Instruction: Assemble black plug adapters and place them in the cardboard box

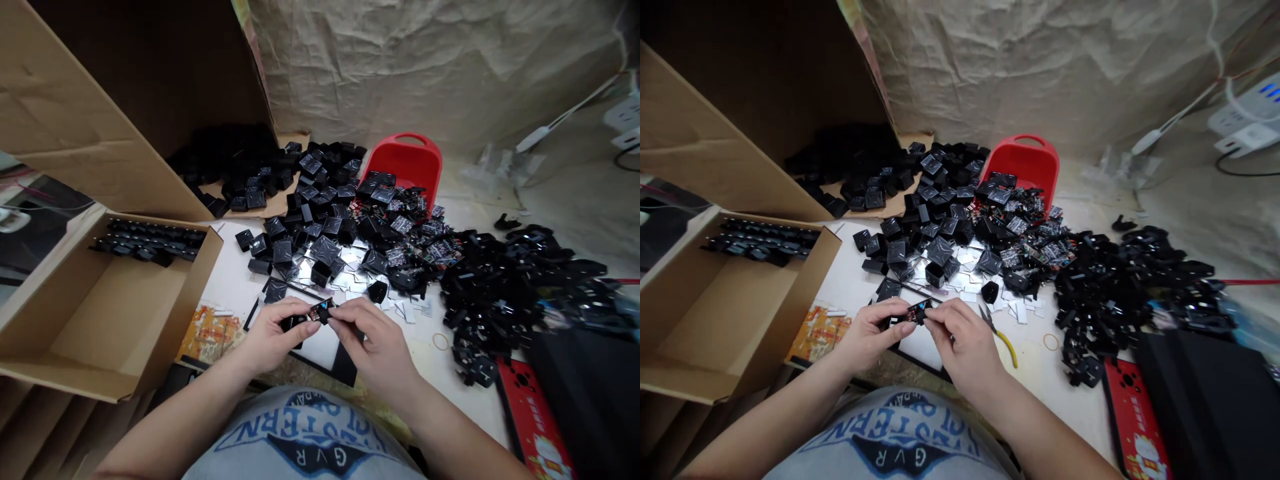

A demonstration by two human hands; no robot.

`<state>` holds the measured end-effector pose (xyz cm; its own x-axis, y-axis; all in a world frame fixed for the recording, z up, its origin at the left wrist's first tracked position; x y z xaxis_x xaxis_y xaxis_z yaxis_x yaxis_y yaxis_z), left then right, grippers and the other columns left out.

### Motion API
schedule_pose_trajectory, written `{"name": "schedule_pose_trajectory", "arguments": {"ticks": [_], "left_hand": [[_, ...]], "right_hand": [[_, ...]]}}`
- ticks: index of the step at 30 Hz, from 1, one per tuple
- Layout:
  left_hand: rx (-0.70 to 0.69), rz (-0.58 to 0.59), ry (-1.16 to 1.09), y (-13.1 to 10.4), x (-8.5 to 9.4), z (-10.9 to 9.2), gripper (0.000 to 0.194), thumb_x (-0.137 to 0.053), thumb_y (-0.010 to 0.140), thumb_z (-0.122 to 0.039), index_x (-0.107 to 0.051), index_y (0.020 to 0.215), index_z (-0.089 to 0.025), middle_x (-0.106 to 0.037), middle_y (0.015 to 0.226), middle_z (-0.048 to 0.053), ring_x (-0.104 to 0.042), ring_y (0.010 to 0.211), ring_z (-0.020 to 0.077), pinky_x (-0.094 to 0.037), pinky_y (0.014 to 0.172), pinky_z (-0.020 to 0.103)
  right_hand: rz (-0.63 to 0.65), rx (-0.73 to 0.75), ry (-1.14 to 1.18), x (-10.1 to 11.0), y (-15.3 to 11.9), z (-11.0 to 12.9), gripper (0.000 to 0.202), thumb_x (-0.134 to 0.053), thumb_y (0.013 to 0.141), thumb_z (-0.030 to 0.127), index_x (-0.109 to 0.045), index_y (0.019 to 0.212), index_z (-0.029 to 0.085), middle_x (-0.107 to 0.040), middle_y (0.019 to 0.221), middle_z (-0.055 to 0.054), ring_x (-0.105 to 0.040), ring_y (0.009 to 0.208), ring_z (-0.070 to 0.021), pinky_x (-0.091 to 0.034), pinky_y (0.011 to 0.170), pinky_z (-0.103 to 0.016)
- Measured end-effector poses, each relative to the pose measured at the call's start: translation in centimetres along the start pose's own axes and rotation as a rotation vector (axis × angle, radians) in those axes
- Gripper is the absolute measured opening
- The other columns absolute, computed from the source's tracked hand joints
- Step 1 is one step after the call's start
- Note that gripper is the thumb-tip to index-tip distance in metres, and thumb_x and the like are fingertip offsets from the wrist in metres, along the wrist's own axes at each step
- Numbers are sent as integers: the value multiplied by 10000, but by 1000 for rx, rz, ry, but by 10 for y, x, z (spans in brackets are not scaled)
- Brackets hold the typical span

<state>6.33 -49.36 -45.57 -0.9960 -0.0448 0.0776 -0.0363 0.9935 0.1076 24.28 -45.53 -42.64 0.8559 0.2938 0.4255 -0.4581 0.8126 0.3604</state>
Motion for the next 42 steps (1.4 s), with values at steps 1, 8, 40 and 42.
{"name": "schedule_pose_trajectory", "arguments": {"ticks": [1,8,40,42], "left_hand": [[-35,6,30,0,0,-1,157,-731,807,-308,-744,904,-185,-719,877,67,-662,813,178,-542,755,319],[-234,6,318,-4,-3,-8,121,-700,831,-239,-742,935,-196,-720,828,60,-647,775,178,-513,743,331],[-59,27,418,-5,-10,-8,472,-628,696,-69,-541,1135,-215,-644,1057,49,-608,978,213,-489,890,365],[-74,24,432,-6,-11,-6,468,-626,696,-66,-534,1132,-212,-637,1058,48,-602,983,212,-486,885,360]], "right_hand": [[4,10,-5,-1,-1,0,142,-576,905,158,-684,959,233,-653,834,-47,-643,754,-177,-539,649,-315],[-2,79,-87,-12,-7,-2,154,-529,905,119,-638,875,224,-639,798,-56,-630,741,-180,-537,637,-308],[-52,-549,577,-13,1,-3,269,-705,808,448,-634,726,202,-596,614,16,-558,536,-125,-483,522,-265],[-59,-549,576,-15,0,-4,263,-705,810,443,-635,733,202,-600,633,14,-561,543,-125,-485,527,-266]]}}
Point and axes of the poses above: each hand's wrist, its own y-axis towards the middle knuckle, its own x-axis out of the back of the hand, z = x × y, the point moved 2 cm from there along y, towards the middle knuckle
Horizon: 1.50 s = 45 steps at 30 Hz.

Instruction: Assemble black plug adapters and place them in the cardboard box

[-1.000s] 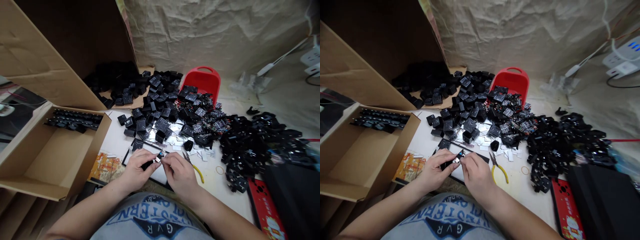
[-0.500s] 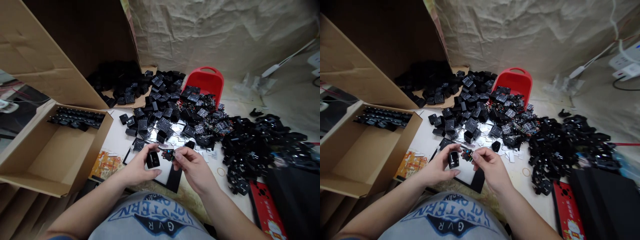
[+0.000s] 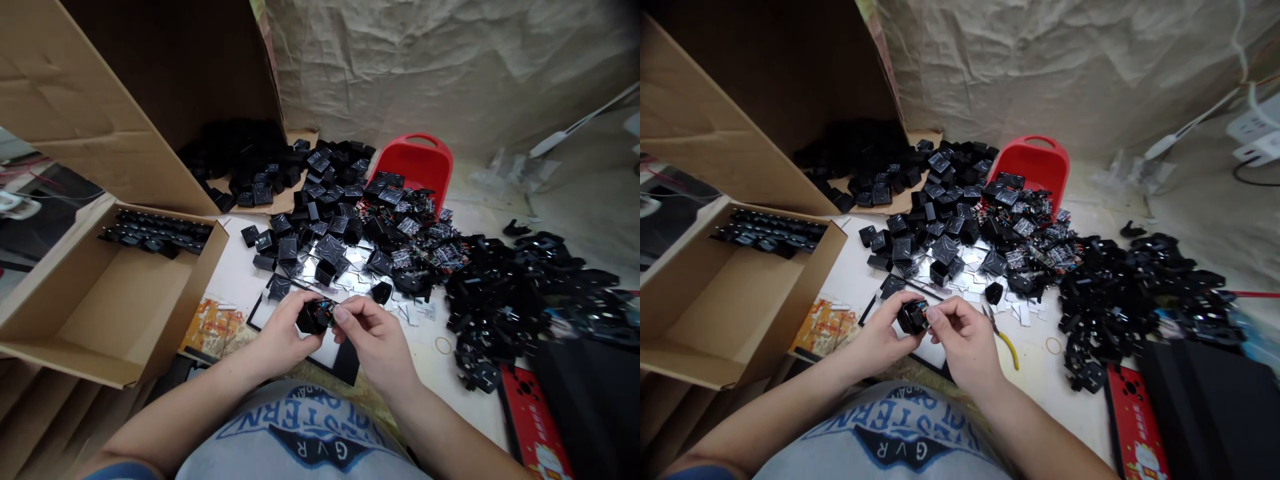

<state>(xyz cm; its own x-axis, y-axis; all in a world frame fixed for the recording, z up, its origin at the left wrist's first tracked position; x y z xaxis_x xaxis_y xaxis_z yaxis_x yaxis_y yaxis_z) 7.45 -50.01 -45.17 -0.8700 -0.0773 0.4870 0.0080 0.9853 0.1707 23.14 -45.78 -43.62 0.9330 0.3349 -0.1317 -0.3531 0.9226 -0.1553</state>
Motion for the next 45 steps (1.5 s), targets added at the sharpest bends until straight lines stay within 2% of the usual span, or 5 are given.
{"name": "schedule_pose_trajectory", "arguments": {"ticks": [17,23,30,37,45], "left_hand": [[-77,-35,42,-1,-5,-2,462,-585,708,-75,-494,1142,-205,-585,1021,49,-565,966,209,-474,859,354],[-140,-28,129,-4,-5,-2,474,-538,718,-42,-481,1160,-204,-566,1030,49,-541,966,209,-467,860,360],[-173,-3,272,0,-7,-8,430,-539,749,-51,-470,1150,-191,-555,1004,54,-533,952,221,-460,857,365],[-58,-1,195,-1,-11,-8,474,-550,707,-35,-464,1144,-201,-544,1021,43,-535,966,207,-463,863,350],[-161,21,168,-7,-10,-14,474,-528,730,-22,-466,1165,-199,-548,1029,56,-512,960,216,-457,847,366]], "right_hand": [[24,110,-216,-6,-1,-7,239,-631,879,410,-608,752,209,-558,748,-1,-525,682,-146,-436,629,-282],[105,-11,-27,-6,-1,-16,310,-645,850,473,-606,1055,244,-619,1034,-37,-577,945,-186,-473,796,-312],[139,-144,104,-1,-1,-10,294,-727,768,471,-612,808,204,-558,636,44,-505,542,-109,-425,522,-250],[49,-147,205,-5,-4,-15,285,-720,789,461,-617,797,196,-578,597,46,-541,534,-112,-466,561,-264],[165,-265,381,-7,-9,-37,470,-752,764,459,-575,1164,285,-608,1084,-29,-594,964,-188,-494,818,-340]]}}
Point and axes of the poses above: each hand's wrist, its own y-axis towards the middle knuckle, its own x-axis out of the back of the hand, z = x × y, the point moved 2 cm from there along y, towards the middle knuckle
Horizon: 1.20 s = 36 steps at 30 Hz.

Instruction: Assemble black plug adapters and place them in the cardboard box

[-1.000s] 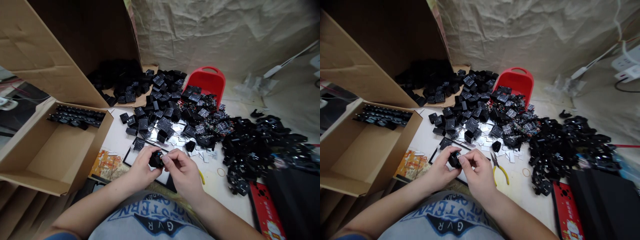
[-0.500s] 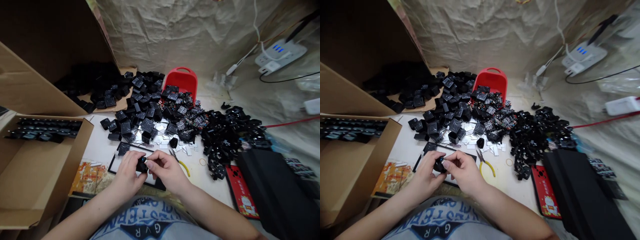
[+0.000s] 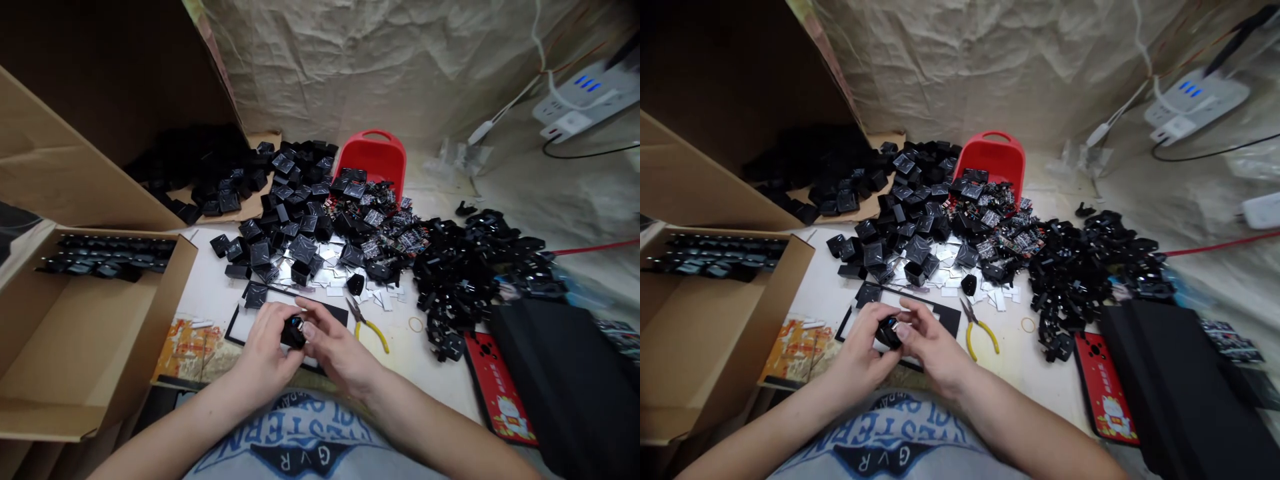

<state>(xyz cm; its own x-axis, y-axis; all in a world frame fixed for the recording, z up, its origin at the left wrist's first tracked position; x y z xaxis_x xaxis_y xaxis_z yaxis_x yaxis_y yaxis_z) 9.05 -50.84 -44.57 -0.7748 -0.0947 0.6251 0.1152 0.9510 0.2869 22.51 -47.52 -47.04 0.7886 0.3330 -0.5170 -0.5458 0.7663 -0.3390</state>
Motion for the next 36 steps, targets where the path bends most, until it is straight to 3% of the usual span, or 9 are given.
{"name": "schedule_pose_trajectory", "arguments": {"ticks": [5,9,13,16,20,23,27,31,36], "left_hand": [[-92,-42,13,-1,-11,-4,516,-506,703,-6,-481,1187,-184,-553,1037,74,-501,985,236,-446,880,404],[83,23,-107,8,-11,10,459,-576,766,-101,-502,1203,-219,-593,1077,61,-549,1023,228,-448,917,396],[345,110,-281,15,-7,22,406,-634,802,-240,-538,1196,-233,-598,1183,64,-548,1126,233,-395,1016,406],[486,193,-446,16,-14,23,435,-656,772,-263,-529,1186,-219,-617,1097,53,-580,1027,217,-428,952,378],[679,217,-743,16,-30,24,505,-712,728,-385,-521,1155,-193,-593,862,-1,-567,760,156,-459,718,297],[686,127,-855,19,-29,26,473,-720,730,-457,-566,1081,-180,-622,892,15,-581,797,160,-463,746,301],[503,21,-619,19,-8,25,479,-805,672,-384,-588,1055,-194,-652,988,37,-601,915,202,-471,857,359],[301,71,-260,14,1,18,520,-881,575,-332,-626,1007,-195,-643,946,36,-586,930,232,-470,865,394],[423,108,-303,9,-1,14,505,-842,636,-352,-589,1044,-193,-632,949,30,-609,880,215,-504,812,368]], "right_hand": [[-5,280,-119,-4,-1,-12,311,-669,842,461,-561,1073,281,-627,1034,-18,-579,1022,-191,-445,954,-362],[-47,262,-545,31,7,13,365,-601,853,528,-594,1083,246,-636,981,-46,-605,903,-220,-492,837,-383],[-643,406,-1071,98,17,52,380,-518,872,483,-627,1062,173,-593,999,-105,-593,845,-247,-475,802,-425],[-657,305,-1188,117,26,53,237,-616,760,375,-643,867,165,-591,796,-61,-576,683,-226,-483,700,-398],[-467,473,-1090,81,23,32,68,-576,788,272,-584,826,216,-606,813,-32,-592,711,-192,-496,686,-341],[-209,647,-928,41,11,23,58,-610,788,213,-561,810,235,-605,927,-47,-598,900,-209,-490,805,-358],[8,345,-515,25,5,23,144,-631,840,308,-576,957,246,-610,1008,-46,-609,931,-202,-492,834,-357],[-30,176,-536,24,4,23,278,-492,943,476,-606,1040,241,-597,790,-3,-559,664,-162,-471,642,-303],[-81,278,-681,17,5,10,286,-421,978,437,-614,1052,239,-635,843,-19,-587,736,-182,-475,681,-310]]}}
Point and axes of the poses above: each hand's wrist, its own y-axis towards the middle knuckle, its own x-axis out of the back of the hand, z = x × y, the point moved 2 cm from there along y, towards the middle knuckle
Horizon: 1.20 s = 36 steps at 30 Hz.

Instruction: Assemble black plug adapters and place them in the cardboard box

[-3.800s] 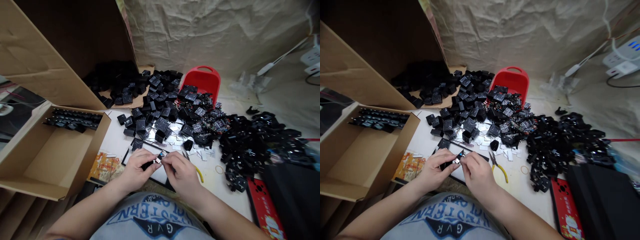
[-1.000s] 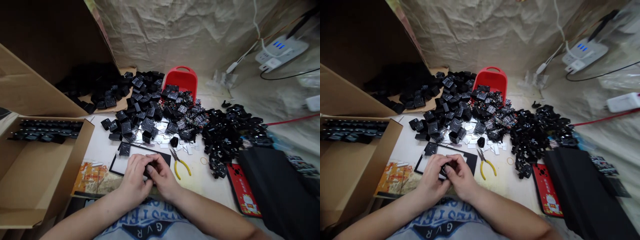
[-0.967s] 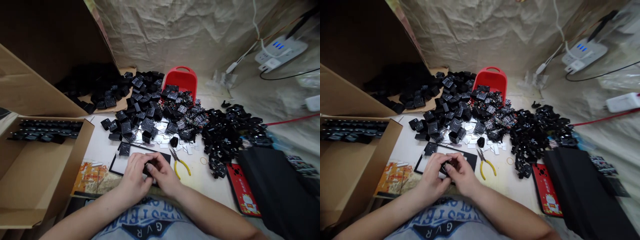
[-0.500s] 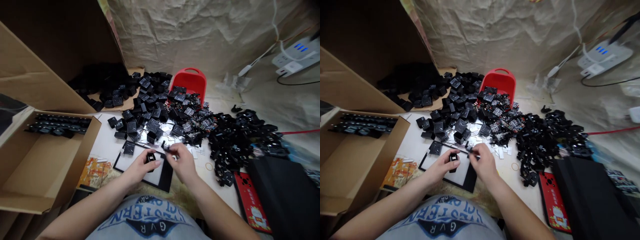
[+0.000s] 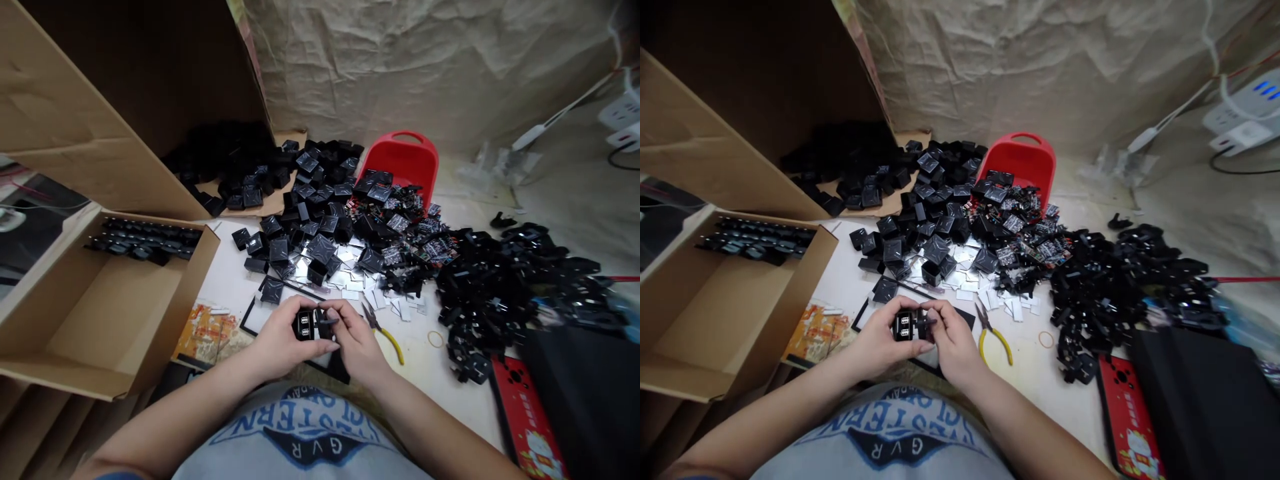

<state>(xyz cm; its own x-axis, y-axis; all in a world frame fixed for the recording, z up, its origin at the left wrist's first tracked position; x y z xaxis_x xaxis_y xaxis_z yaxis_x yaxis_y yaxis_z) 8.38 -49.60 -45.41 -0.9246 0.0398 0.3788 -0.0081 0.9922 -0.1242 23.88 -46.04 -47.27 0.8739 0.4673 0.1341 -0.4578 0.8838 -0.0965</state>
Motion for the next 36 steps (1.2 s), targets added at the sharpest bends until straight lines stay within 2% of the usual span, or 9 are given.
{"name": "schedule_pose_trajectory", "arguments": {"ticks": [3,5,8,10,14,18,26,33,36], "left_hand": [[-17,64,-22,-2,1,-3,607,-867,591,-336,-559,1095,-195,-629,1033,50,-608,959,234,-500,873,386],[-32,115,-43,-3,1,-4,628,-823,643,-273,-507,1181,-201,-627,1086,61,-611,988,227,-504,888,376],[-103,43,18,-2,3,-4,454,-672,729,-140,-524,1155,-197,-625,1073,64,-609,988,210,-502,891,369],[-183,-20,66,-1,3,-4,399,-646,714,-107,-571,1095,-193,-625,1051,64,-605,989,215,-498,893,374],[-241,-31,123,-1,0,0,506,-630,652,-62,-584,1133,-211,-633,1005,46,-613,956,218,-510,860,369],[-261,-47,229,-7,-3,0,547,-559,617,-39,-576,1141,-195,-609,953,52,-595,924,235,-512,834,389],[-242,-34,360,-22,-6,-13,682,-512,581,-47,-530,1251,-168,-576,946,81,-552,927,268,-508,839,445],[-219,-110,513,-29,-10,-15,710,-518,563,-40,-525,1257,-190,-554,926,80,-524,885,281,-494,829,469],[-145,-66,483,-30,-4,-15,649,-533,583,-56,-524,1220,-186,-576,993,92,-537,937,285,-491,874,464]], "right_hand": [[-40,100,-142,0,0,0,202,-449,966,332,-609,1045,236,-667,940,-36,-608,851,-200,-473,769,-331],[-88,127,-177,5,0,3,180,-455,960,302,-607,1030,237,-672,922,-35,-611,840,-200,-474,761,-332],[-140,137,-166,13,1,14,179,-441,972,297,-598,1041,245,-661,888,-29,-608,785,-189,-482,724,-329],[-99,191,-206,13,1,23,179,-433,974,271,-599,1039,255,-653,880,-26,-605,773,-186,-487,716,-328],[-34,371,-369,4,1,31,261,-412,925,135,-585,1079,258,-641,913,-44,-606,837,-208,-494,753,-348],[-41,510,-529,-5,0,24,437,-397,784,12,-511,1146,228,-571,876,-50,-586,780,-212,-503,700,-346],[-10,619,-540,-10,-9,17,537,-394,710,10,-388,1197,237,-518,893,-44,-583,718,-205,-514,613,-334],[-80,664,-486,-20,-14,1,534,-414,718,39,-405,1208,250,-495,795,-17,-527,594,-203,-453,503,-325],[-49,649,-529,-23,-7,3,456,-415,750,60,-449,1167,239,-547,831,-41,-569,613,-206,-490,530,-339]]}}
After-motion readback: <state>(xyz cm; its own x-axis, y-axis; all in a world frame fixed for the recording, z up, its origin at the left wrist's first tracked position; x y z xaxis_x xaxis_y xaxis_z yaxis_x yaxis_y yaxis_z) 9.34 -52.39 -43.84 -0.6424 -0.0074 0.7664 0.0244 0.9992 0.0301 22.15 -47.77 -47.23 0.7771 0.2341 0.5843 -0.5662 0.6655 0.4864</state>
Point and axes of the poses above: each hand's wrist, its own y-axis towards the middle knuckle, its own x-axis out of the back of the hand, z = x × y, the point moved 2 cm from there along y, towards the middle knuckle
